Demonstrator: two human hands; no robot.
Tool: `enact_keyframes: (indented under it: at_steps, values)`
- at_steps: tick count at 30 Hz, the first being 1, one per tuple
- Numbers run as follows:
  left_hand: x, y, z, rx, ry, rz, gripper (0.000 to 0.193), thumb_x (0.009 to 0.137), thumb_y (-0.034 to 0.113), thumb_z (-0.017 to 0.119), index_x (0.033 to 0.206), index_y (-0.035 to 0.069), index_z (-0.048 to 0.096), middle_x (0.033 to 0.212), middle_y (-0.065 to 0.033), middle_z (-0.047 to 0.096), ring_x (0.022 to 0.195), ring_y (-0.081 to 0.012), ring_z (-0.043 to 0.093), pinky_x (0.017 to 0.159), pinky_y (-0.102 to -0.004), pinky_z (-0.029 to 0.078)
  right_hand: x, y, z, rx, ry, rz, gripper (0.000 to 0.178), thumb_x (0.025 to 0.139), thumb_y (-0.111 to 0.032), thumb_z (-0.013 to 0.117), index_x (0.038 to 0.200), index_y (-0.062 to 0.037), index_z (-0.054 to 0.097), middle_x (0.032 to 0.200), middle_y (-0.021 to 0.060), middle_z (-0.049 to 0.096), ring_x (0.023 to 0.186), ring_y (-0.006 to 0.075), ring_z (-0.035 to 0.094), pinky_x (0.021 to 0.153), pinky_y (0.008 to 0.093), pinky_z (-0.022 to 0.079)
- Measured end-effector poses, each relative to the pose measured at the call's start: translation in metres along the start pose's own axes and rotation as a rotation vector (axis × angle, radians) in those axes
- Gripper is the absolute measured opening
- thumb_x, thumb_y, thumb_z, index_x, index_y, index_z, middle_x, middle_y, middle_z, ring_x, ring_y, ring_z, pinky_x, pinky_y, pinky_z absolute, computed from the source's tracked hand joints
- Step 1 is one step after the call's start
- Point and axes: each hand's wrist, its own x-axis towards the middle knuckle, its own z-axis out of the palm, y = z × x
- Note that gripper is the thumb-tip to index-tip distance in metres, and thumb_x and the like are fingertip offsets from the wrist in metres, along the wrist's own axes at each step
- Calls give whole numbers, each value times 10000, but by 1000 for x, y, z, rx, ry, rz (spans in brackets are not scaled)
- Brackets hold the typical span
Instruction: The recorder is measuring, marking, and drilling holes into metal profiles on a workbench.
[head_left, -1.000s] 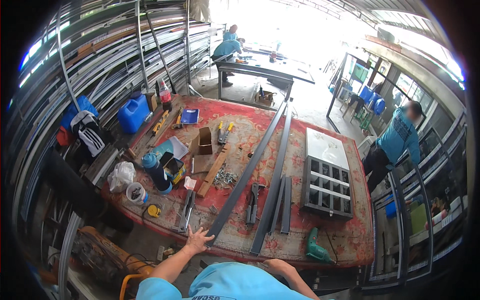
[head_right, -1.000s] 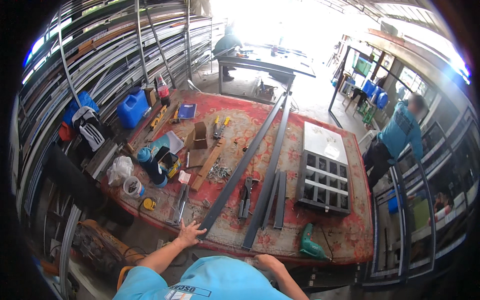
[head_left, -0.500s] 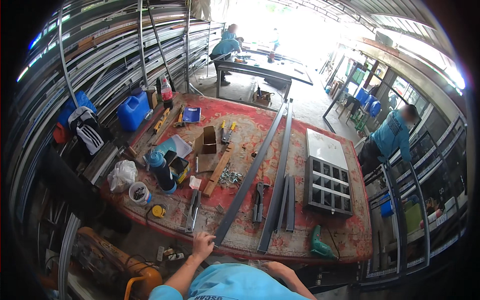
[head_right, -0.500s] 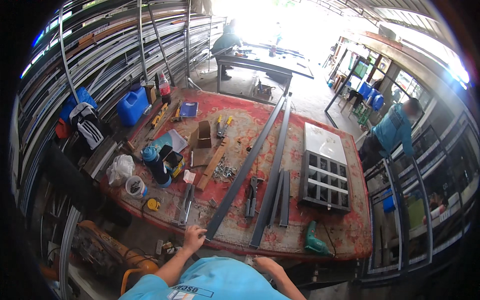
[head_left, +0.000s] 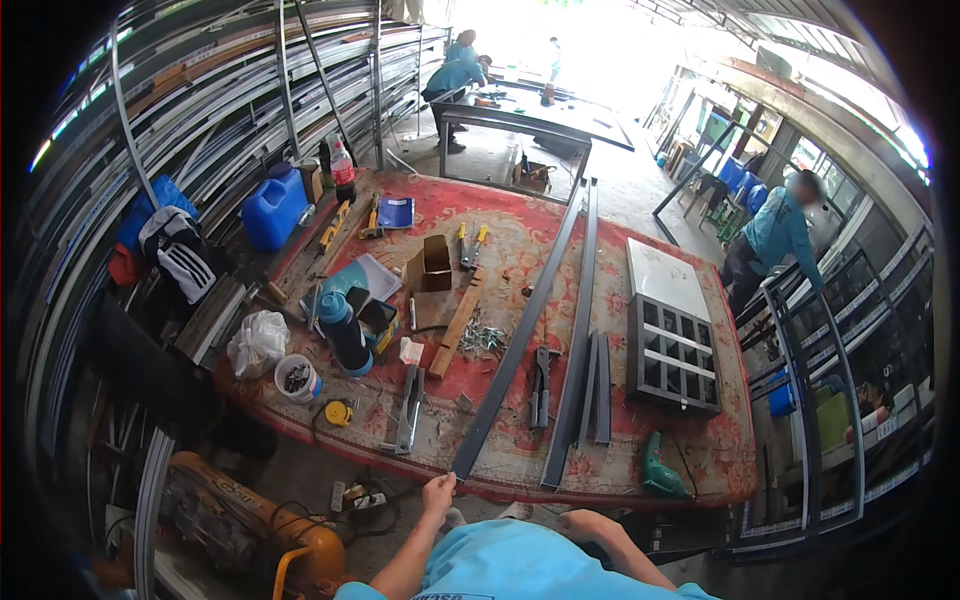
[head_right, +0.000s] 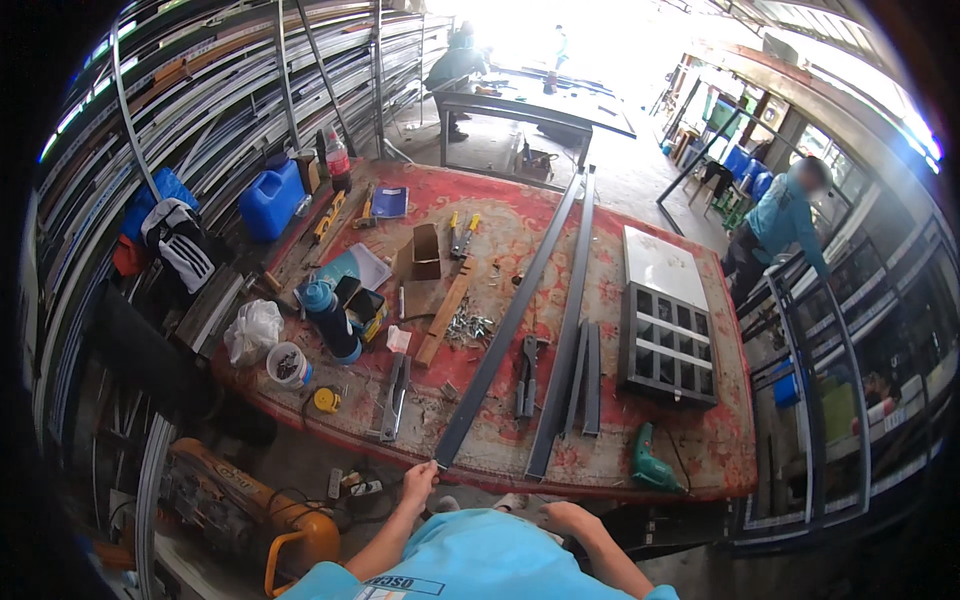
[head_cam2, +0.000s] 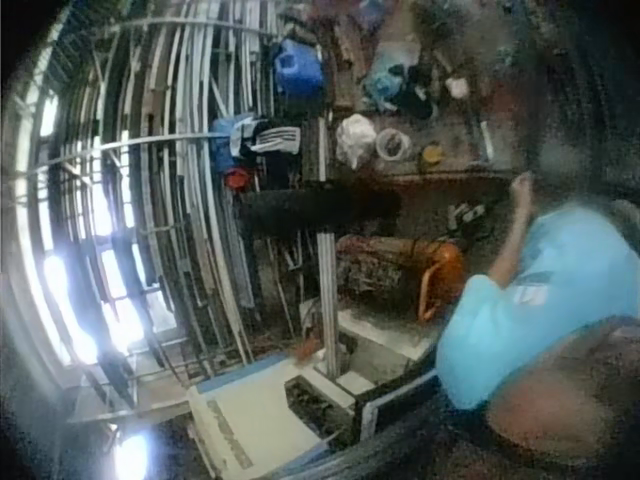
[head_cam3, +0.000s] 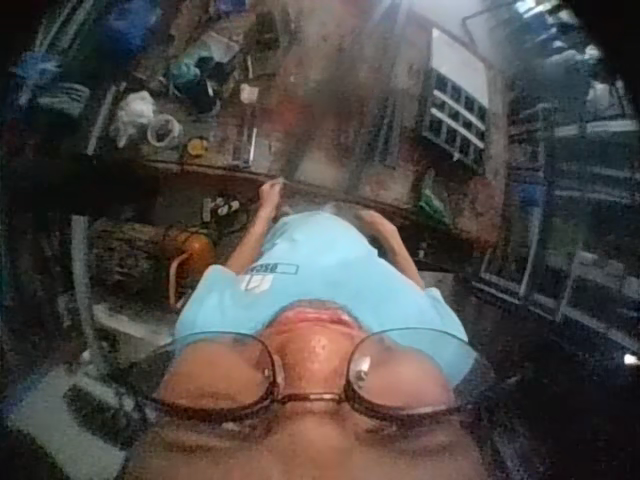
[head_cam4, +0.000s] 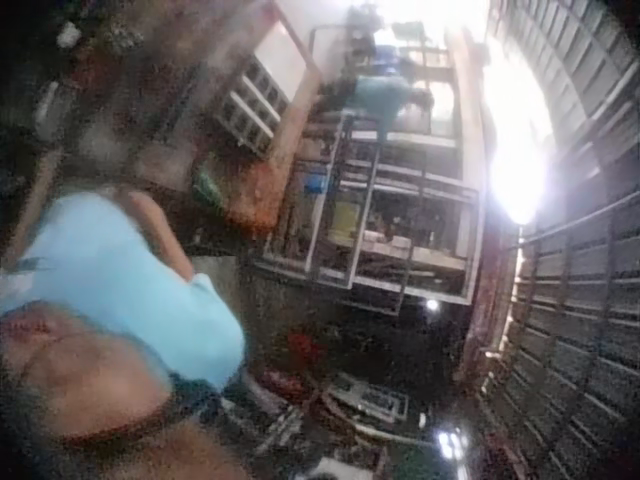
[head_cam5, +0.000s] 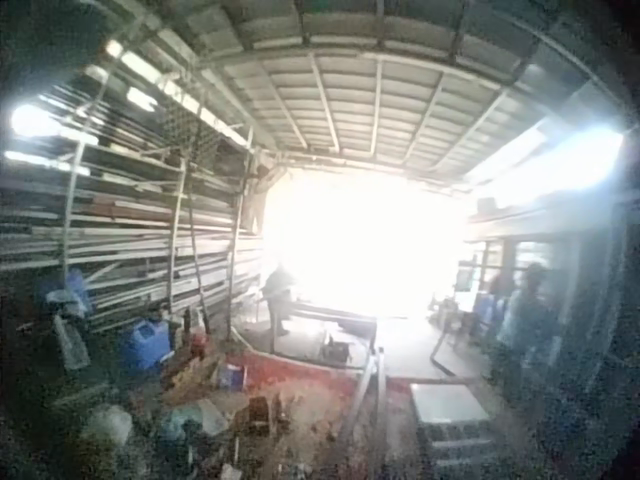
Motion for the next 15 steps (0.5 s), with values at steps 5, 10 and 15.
enact_keyframes:
  at_steps: [5,10,15]
  values:
    - [5,10,26,-114,97,-207,318,844,340,728,772,50,620,665,-5,562,528,-95,513,403,-257,377,-17,26,-11,9,30,72,439,865,-323,559,1194,-38,615,1166,225,626,1092,370,591,931,433,467]
    - [15,-2,42,-156,242,-192,274,796,244,783,805,35,607,671,-31,578,471,-116,510,354,-264,374,-26,59,-18,39,56,108,392,821,-290,577,1094,-22,663,1103,232,647,1042,365,619,884,443,480]
    - [10,-6,56,-148,503,-174,227,806,149,760,751,36,570,567,-26,502,418,-125,425,360,-285,278,4,105,-36,-22,11,152,406,854,-289,579,1184,-57,625,1117,214,648,1047,369,613,874,463,489]
